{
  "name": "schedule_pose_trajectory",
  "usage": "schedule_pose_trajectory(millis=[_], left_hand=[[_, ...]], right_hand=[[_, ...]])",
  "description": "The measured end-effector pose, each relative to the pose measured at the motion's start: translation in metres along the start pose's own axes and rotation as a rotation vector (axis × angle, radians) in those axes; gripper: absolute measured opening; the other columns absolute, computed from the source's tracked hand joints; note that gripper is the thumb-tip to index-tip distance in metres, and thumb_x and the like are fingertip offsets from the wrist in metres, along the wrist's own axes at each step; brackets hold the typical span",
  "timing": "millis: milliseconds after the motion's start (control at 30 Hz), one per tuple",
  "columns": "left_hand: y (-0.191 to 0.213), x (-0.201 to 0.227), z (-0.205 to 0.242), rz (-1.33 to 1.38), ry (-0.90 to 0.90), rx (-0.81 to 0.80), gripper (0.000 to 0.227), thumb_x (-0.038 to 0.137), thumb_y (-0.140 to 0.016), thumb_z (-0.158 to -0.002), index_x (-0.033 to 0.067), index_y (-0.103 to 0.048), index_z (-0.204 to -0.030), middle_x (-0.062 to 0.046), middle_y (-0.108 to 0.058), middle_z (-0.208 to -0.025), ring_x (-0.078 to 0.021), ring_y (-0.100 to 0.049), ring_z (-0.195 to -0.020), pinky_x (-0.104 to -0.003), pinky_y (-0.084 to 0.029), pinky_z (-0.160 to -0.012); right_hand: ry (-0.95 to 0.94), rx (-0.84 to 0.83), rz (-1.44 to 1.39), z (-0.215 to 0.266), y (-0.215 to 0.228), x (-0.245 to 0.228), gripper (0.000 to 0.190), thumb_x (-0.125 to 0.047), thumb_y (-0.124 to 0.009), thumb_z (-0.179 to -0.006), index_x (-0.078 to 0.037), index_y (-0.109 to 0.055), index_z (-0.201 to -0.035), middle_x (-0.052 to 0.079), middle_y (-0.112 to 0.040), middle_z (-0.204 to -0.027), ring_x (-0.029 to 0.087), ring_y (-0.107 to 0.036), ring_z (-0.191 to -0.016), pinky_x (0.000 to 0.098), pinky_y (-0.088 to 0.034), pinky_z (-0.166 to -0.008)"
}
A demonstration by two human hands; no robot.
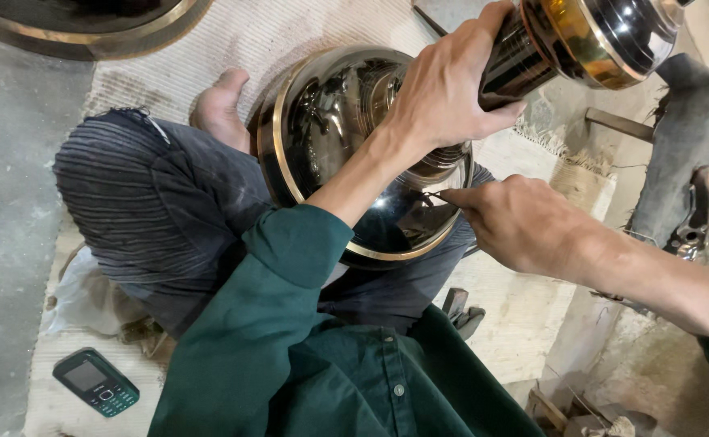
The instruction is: The person sits cross-legged on the floor and uses a small metal tool to scrape or polish the surface of a large, shiny metal vessel. The person holds the vessel steady with one hand while working on its surface with the tool in the other hand.
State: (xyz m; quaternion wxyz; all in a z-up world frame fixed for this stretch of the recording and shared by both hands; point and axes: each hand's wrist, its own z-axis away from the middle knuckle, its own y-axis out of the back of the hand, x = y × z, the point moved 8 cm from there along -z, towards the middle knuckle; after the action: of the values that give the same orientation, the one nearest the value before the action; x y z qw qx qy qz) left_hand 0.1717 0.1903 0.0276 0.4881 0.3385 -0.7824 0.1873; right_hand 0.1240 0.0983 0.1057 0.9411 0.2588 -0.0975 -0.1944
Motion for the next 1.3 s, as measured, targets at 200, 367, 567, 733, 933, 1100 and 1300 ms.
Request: schedule_pose_trajectory(millis=[200,367,567,733,933,1100,1300], left_hand=[[-0.009,-0.003,-0.004,-0.002,0.008,-0.055,0.1,0.041,-0.09,-0.074,0.0052,-0.03,-0.147,-0.015,-0.068,-0.1,-0.0283,-0.074,-0.081,-0.038,-0.059,-0.078],[-0.005,-0.002,-0.003,-0.046,-0.01,-0.039,0.098,0.039,-0.09,-0.076,0.0085,-0.032,-0.148,-0.013,-0.069,-0.097,-0.0292,-0.074,-0.08,-0.039,-0.064,-0.077],[-0.003,-0.001,0.0,0.009,-0.015,-0.026,0.095,0.034,-0.091,-0.078,0.0105,-0.032,-0.148,-0.012,-0.071,-0.101,-0.0281,-0.076,-0.082,-0.037,-0.065,-0.079],[-0.005,-0.003,0.004,-0.009,-0.03,-0.004,0.093,0.034,-0.091,-0.077,0.0092,-0.034,-0.147,-0.012,-0.07,-0.101,-0.0274,-0.075,-0.083,-0.038,-0.063,-0.079],[-0.006,-0.004,0.004,0.015,-0.03,0.055,0.091,0.032,-0.09,-0.073,0.008,-0.035,-0.143,-0.012,-0.069,-0.101,-0.0252,-0.074,-0.084,-0.037,-0.065,-0.079],[-0.009,-0.005,0.003,-0.017,-0.001,0.031,0.094,0.034,-0.09,-0.074,0.0055,-0.035,-0.145,-0.011,-0.068,-0.097,-0.0246,-0.073,-0.082,-0.036,-0.064,-0.078],[-0.002,0.002,-0.001,-0.047,-0.016,0.077,0.103,0.036,-0.09,-0.068,0.0023,-0.031,-0.146,-0.015,-0.067,-0.096,-0.0265,-0.072,-0.083,-0.038,-0.063,-0.075]], right_hand=[[-0.139,-0.235,0.164,0.008,-0.033,0.03,0.053,-0.014,-0.028,-0.105,-0.027,-0.048,-0.153,0.014,-0.067,-0.06,0.021,-0.054,-0.043,0.0368,-0.053,-0.041],[0.121,0.003,0.144,0.009,-0.031,0.029,0.054,-0.004,-0.032,-0.101,-0.018,-0.056,-0.147,0.007,-0.062,-0.084,0.014,-0.049,-0.034,0.0326,-0.048,-0.037],[-0.079,-0.202,0.002,0.003,-0.033,0.051,0.042,-0.026,-0.039,-0.106,-0.019,-0.055,-0.144,0.012,-0.065,-0.056,0.02,-0.061,-0.043,0.0347,-0.056,-0.049],[-0.062,-0.001,-0.173,-0.001,-0.013,0.049,0.04,-0.029,-0.045,-0.106,-0.005,-0.063,-0.133,0.017,-0.07,-0.056,0.03,-0.073,-0.052,0.0412,-0.06,-0.057],[-0.163,0.017,-0.134,-0.002,-0.019,0.043,0.037,-0.035,-0.05,-0.101,-0.008,-0.073,-0.115,0.021,-0.071,-0.068,0.037,-0.073,-0.061,0.0476,-0.06,-0.063],[-0.196,-0.002,-0.044,-0.001,-0.018,0.03,0.037,-0.033,-0.049,-0.101,-0.007,-0.072,-0.113,0.023,-0.072,-0.069,0.035,-0.072,-0.06,0.0451,-0.06,-0.061],[-0.28,-0.03,-0.025,0.003,-0.008,0.023,0.037,-0.038,-0.06,-0.099,-0.015,-0.072,-0.125,0.019,-0.074,-0.066,0.031,-0.07,-0.051,0.0431,-0.059,-0.059]])
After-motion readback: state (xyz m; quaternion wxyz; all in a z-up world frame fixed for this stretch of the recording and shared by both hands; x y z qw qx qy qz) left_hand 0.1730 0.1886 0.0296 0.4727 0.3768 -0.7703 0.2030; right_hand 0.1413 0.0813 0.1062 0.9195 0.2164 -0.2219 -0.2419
